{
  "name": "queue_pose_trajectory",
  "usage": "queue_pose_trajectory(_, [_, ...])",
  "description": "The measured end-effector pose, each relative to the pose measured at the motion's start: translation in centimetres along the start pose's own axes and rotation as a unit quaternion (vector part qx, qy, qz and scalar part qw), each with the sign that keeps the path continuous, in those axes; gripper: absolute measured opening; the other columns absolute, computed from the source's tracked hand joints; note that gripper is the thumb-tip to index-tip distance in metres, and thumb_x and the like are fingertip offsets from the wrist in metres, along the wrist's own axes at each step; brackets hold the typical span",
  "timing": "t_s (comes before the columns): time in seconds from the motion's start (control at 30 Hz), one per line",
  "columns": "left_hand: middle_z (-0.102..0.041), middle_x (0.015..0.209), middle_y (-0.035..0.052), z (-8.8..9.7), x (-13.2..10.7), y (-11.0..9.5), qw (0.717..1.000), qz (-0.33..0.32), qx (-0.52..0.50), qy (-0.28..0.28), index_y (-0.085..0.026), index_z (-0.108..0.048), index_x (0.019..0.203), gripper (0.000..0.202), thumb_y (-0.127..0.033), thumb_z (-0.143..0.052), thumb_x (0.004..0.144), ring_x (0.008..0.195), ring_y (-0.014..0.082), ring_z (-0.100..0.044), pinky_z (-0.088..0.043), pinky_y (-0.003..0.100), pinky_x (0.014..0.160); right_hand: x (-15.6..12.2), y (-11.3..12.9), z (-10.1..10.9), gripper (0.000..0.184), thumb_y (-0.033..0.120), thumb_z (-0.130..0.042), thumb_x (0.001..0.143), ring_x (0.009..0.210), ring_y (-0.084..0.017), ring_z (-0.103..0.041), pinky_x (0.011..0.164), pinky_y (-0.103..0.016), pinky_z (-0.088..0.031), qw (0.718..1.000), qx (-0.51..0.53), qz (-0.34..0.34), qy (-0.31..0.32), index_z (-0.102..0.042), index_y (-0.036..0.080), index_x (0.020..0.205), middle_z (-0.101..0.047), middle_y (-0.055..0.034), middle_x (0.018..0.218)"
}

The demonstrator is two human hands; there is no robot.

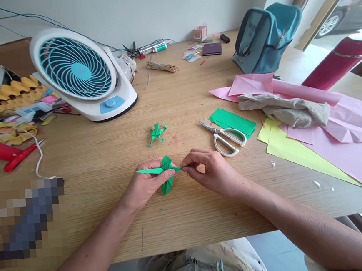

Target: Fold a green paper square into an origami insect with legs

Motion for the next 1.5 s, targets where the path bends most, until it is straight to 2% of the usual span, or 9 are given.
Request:
queue_pose_trajectory(0.17, [-0.059,0.074,0.0019,-0.1,-0.1,-0.2,1.0,0.009,-0.015,0.003,-0.015,-0.073,0.082,0.018,-0.033,-0.068,0.084,0.072,0.0137,-0.052,-0.041,0.025,0.064,0.1,0.0,-0.2,0.009,0.021,-0.058,0.094,0.075,-0.015,-0.061,0.068,-0.031,-0.049,0.999,-0.029,0.036,0.0,-0.067,0.02,0.093,-0.066,-0.0046,0.085])
queue_pose_trajectory(0.27, [-0.06,0.077,0.0011,-0.1,-0.2,-0.5,0.999,-0.016,0.014,-0.025,-0.017,-0.072,0.084,0.014,-0.029,-0.066,0.086,0.073,0.0131,-0.054,-0.043,0.025,0.068,0.0,0.0,0.0,0.006,0.027,-0.065,0.09,0.081,-0.018,-0.059,0.072,-0.034,-0.049,0.993,-0.083,0.042,-0.079,-0.065,0.021,0.09,-0.062,-0.0066,0.09])
queue_pose_trajectory(0.33, [-0.06,0.076,0.0008,-0.1,-0.3,-0.8,0.994,-0.049,0.073,-0.07,-0.018,-0.073,0.083,0.012,-0.026,-0.065,0.087,0.073,0.0127,-0.055,-0.043,0.025,0.071,-0.1,0.0,0.2,0.014,0.03,-0.069,0.087,0.077,-0.018,-0.055,0.068,-0.034,-0.047,0.984,-0.117,0.027,-0.129,-0.06,0.021,0.08,-0.058,-0.0054,0.084])
queue_pose_trajectory(0.43, [-0.057,0.075,0.001,-0.1,-0.7,-1.3,0.97,-0.11,0.165,-0.14,-0.018,-0.072,0.082,0.012,-0.022,-0.063,0.089,0.07,0.012,-0.054,-0.043,0.024,0.068,-0.3,-0.2,-0.1,0.023,0.032,-0.065,0.089,0.063,-0.014,-0.049,0.058,-0.031,-0.04,0.99,-0.097,-0.029,-0.1,-0.057,0.021,0.07,-0.055,-0.0021,0.069])
queue_pose_trajectory(0.53, [-0.055,0.074,0.0014,-0.3,-1.2,-1.6,0.945,-0.167,0.224,-0.168,-0.017,-0.07,0.081,0.016,-0.02,-0.06,0.092,0.068,0.0112,-0.052,-0.043,0.024,0.065,-0.3,-0.4,-0.5,0.032,0.04,-0.061,0.091,0.055,-0.012,-0.044,0.052,-0.03,-0.033,0.992,-0.023,-0.115,-0.054,-0.061,0.019,0.067,-0.055,-0.0007,0.06])
queue_pose_trajectory(0.67, [-0.058,0.077,0.0034,-0.6,-1.5,-1.6,0.915,-0.226,0.294,-0.158,-0.018,-0.072,0.093,0.014,-0.022,-0.059,0.093,0.072,0.0135,-0.055,-0.044,0.025,0.065,0.0,-0.9,-1.1,0.042,0.057,-0.064,0.084,0.054,-0.011,-0.044,0.049,-0.028,-0.03,0.967,0.138,-0.216,-0.008,-0.068,0.017,0.069,-0.059,-0.0016,0.058])
queue_pose_trajectory(0.9, [-0.056,0.072,0.0019,-1.1,-1.6,-1.5,0.876,-0.288,0.358,-0.144,-0.018,-0.072,0.099,0.013,-0.018,-0.061,0.091,0.071,0.014,-0.052,-0.042,0.027,0.067,0.6,-1.5,-1.4,0.044,0.06,-0.08,0.065,0.05,-0.01,-0.041,0.048,-0.027,-0.03,0.91,0.283,-0.3,-0.047,-0.064,0.019,0.059,-0.054,0.0007,0.052])
queue_pose_trajectory(1.3, [-0.057,0.076,0.003,-1.4,-1.3,-1.2,0.9,-0.263,0.325,-0.127,-0.018,-0.072,0.097,0.013,-0.022,-0.06,0.093,0.074,0.0144,-0.055,-0.043,0.028,0.068,0.9,-0.6,-1.2,0.05,0.061,-0.078,0.064,0.051,-0.009,-0.038,0.051,-0.027,-0.029,0.921,0.27,-0.279,-0.039,-0.052,0.021,0.053,-0.048,0.0034,0.05])
queue_pose_trajectory(1.5, [-0.055,0.073,0.0017,-1.4,-1.6,-1.4,0.867,-0.296,0.384,-0.116,-0.019,-0.071,0.098,0.013,-0.015,-0.06,0.091,0.073,0.0151,-0.051,-0.039,0.03,0.07,0.7,-1.0,-1.4,0.045,0.055,-0.079,0.065,0.053,-0.009,-0.037,0.052,-0.028,-0.026,0.919,0.275,-0.281,-0.036,-0.052,0.02,0.055,-0.049,0.0032,0.053])
Point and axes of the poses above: each hand's wrist, its own x-axis towards the middle knuckle, its own z-axis out of the back of the hand, y = z × x, the point moved 2 cm from there along x, towards the middle knuckle
